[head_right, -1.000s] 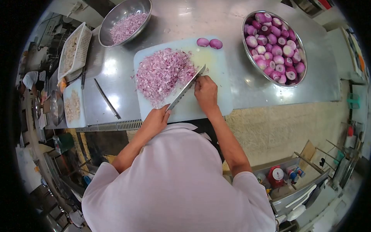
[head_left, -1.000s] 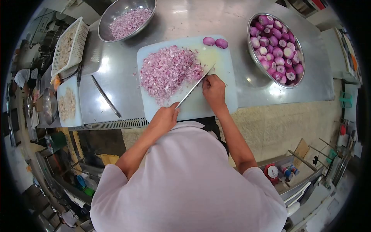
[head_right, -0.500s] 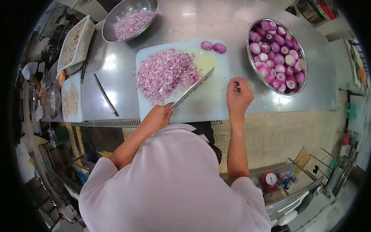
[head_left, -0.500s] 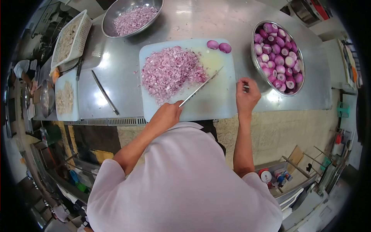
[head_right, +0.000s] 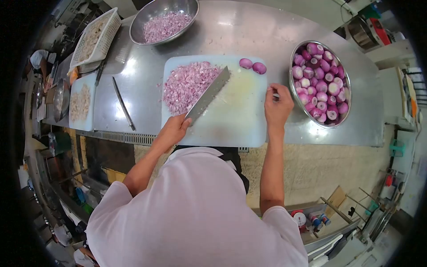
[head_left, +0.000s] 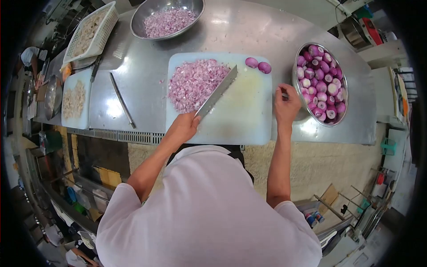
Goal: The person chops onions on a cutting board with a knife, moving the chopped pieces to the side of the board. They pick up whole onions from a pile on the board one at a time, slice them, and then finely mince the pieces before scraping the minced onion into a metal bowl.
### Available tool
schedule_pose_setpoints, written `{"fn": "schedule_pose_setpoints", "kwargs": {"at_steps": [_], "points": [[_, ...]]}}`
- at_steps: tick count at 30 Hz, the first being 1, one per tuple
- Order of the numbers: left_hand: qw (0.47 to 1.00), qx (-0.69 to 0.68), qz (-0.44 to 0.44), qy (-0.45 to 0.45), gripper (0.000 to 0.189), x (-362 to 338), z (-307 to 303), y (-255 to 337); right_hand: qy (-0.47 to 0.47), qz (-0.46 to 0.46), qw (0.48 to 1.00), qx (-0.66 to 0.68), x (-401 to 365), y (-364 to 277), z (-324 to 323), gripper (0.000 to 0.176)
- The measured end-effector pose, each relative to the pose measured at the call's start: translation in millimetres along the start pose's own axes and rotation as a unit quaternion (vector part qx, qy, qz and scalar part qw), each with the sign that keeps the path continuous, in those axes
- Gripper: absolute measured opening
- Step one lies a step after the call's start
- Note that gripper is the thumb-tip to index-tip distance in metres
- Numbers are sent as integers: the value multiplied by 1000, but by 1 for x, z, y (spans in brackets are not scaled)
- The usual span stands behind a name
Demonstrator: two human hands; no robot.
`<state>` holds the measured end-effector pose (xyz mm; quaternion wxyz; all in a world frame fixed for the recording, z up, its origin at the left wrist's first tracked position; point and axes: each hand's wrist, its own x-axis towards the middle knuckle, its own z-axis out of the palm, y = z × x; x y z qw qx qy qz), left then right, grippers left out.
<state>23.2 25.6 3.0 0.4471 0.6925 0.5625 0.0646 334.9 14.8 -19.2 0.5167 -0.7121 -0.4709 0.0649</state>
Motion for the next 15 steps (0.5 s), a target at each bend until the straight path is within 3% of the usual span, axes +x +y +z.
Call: {"fn": "schedule_pose_setpoints", "kwargs": {"at_steps": [2,4,5,10,12,13,15], "points": [[999,24,22,6,24,-5,12,-9,-13,-18,1000,-4,11,5,7,10],[993,27,113,-9,24,-13,21,-2,-31,-35,999,-2,23,11,20,12],[994,33,76,-71,24,-18,22,9,-41,-37,998,-21,34,17,26,13],[992,-8,115,-60,27,-2,26,-12,-92,-66,992,-54,76,37,60,18],[991,-70,-79,-78,29,-1,3,-1,-177,-73,975,-112,83,42,78,20],[999,-27,-25,-25,30,4,2,-12,-173,-72,976,-113,84,49,88,20],[1000,-8,16,2,29,6,7,-21,-196,-168,960,-110,83,52,103,19]]}}
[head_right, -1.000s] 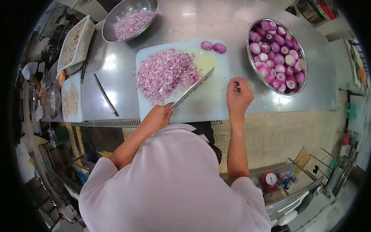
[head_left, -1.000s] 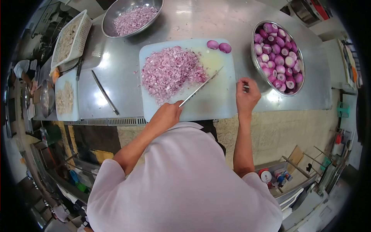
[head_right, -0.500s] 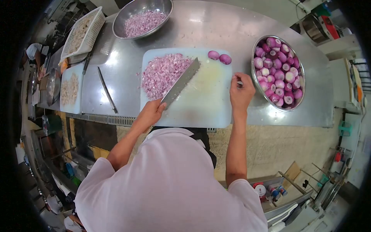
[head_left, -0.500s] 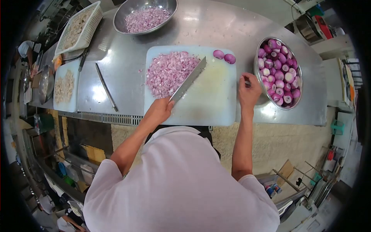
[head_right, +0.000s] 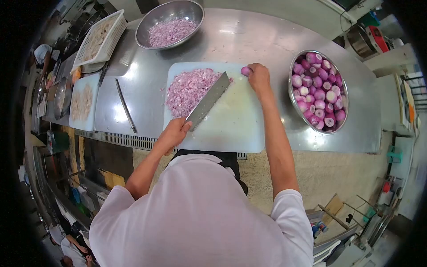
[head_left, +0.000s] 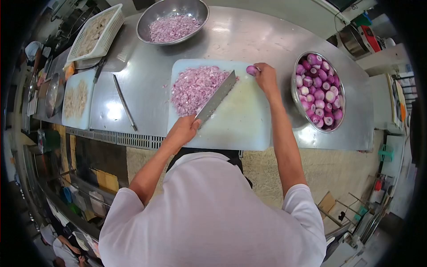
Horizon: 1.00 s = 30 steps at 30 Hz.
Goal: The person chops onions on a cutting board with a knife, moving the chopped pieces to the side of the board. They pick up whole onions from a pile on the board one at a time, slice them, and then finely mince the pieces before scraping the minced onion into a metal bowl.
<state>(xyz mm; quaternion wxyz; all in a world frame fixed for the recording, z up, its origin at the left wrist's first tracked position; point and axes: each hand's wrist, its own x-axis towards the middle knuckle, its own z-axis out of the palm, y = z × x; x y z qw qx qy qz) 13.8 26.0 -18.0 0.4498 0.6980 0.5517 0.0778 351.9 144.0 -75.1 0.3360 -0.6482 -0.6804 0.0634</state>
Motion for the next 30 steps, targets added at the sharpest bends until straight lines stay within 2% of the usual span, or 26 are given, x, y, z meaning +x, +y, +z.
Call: {"fn": "schedule_pose_setpoints", "kwargs": {"at_steps": [1,4,5,6,8,11,15,17,18,20,24,26,30], "points": [[999,17,39,28,28,-1,2,-1,2,1,1000,-2,-1,-3,0,19],[997,27,55,43,24,-2,12,-6,-13,7,1000,-6,-13,-24,-4,16],[996,35,71,50,23,-3,14,-8,-62,41,997,10,-22,-35,-8,16],[996,33,69,49,23,-5,13,-4,-110,76,991,25,-33,-45,-11,16],[999,20,30,22,21,-10,8,7,-111,69,991,35,-68,-65,-11,16],[998,37,35,25,21,-10,14,8,-126,61,988,62,-108,-92,-10,16],[995,27,79,45,21,-4,15,16,-145,55,986,55,-111,-125,-19,11],[1000,4,26,6,21,-12,-2,43,-157,59,985,29,-110,-127,-16,10],[1000,9,29,3,21,-9,2,39,-170,57,984,6,-107,-127,-14,9],[998,-21,63,7,22,-3,19,23,-164,59,985,4,-107,-126,-11,10],[996,3,86,5,24,12,25,27,-145,49,988,-2,-113,-121,-7,11],[998,-51,21,-22,27,-3,11,44,-139,56,989,1,-117,-122,-9,12],[998,-47,8,-34,27,8,26,33,-119,44,992,4,-116,-123,-8,12]]}}
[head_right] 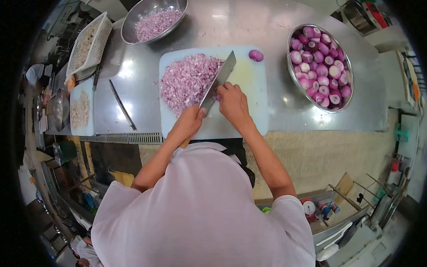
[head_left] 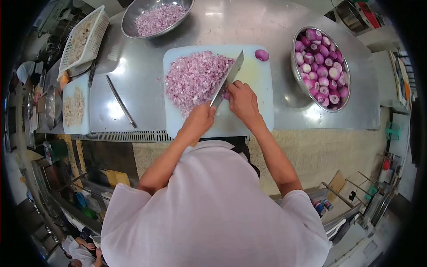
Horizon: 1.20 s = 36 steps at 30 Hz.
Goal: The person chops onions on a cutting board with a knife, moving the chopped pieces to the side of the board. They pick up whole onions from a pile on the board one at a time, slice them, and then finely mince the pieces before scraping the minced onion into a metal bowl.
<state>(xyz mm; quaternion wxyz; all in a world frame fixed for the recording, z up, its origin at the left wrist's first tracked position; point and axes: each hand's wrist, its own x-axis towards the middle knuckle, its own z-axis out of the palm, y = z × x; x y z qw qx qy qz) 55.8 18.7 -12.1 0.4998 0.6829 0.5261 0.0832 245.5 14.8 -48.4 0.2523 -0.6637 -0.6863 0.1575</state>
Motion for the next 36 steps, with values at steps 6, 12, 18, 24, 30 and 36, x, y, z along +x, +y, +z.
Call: {"fn": "schedule_pose_setpoints", "kwargs": {"at_steps": [6,12,18,24,30,36], "points": [[997,-55,-60,-17,22,-8,-7,27,13,14,1000,13,-3,2,3,12],[999,-39,-9,1,24,-5,-2,24,53,-18,998,36,-4,6,4,9],[998,-41,-48,-24,23,11,2,26,40,-14,998,44,-6,7,2,8],[1000,-5,0,12,23,18,18,15,56,-30,996,61,-9,12,5,7],[999,16,-16,42,24,7,26,16,81,-44,992,83,-10,17,5,6],[997,18,-52,61,23,0,26,46,69,-49,990,115,-9,22,3,6]]}}
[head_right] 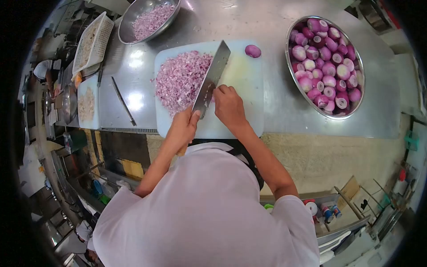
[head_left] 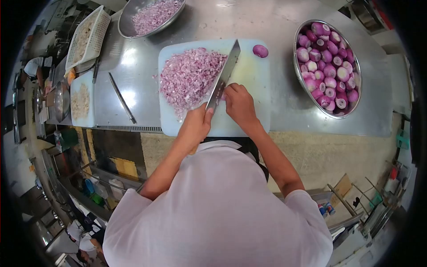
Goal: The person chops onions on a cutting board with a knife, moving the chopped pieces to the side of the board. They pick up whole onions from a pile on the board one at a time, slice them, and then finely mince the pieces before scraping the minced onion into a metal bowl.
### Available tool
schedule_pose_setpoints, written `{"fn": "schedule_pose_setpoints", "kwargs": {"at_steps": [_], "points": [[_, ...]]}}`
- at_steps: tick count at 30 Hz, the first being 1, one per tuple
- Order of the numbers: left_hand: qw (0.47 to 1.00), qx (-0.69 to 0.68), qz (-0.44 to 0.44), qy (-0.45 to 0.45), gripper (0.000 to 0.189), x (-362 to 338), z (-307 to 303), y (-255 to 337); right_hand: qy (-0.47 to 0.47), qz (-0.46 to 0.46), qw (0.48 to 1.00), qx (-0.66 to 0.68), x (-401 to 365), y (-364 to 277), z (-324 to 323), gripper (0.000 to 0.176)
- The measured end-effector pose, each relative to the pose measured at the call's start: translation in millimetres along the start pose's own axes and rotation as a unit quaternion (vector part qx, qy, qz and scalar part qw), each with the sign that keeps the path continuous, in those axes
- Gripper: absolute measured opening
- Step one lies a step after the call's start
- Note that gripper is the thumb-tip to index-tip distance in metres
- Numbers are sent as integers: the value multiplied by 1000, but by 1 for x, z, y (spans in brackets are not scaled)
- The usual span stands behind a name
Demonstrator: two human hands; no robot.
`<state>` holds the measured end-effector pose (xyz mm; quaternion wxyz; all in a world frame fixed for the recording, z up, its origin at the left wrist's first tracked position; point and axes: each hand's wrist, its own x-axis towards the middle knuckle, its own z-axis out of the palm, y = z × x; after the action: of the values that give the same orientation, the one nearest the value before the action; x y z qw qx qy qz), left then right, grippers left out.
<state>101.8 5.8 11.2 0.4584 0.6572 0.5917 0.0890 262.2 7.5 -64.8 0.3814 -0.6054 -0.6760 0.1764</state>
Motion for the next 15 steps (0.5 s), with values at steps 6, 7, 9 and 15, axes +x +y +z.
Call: {"fn": "schedule_pose_setpoints", "kwargs": {"at_steps": [6,7,9,15], "points": [[995,52,55,64,24,9,6,0,-7,6,999,31,-4,8,-1,8],[996,65,32,58,23,3,-1,7,-7,6,999,33,-6,10,-3,8],[994,65,28,77,22,3,4,-5,7,17,998,55,-10,13,-3,11],[992,99,16,75,21,-2,-6,0,15,40,998,44,-14,2,1,13]]}}
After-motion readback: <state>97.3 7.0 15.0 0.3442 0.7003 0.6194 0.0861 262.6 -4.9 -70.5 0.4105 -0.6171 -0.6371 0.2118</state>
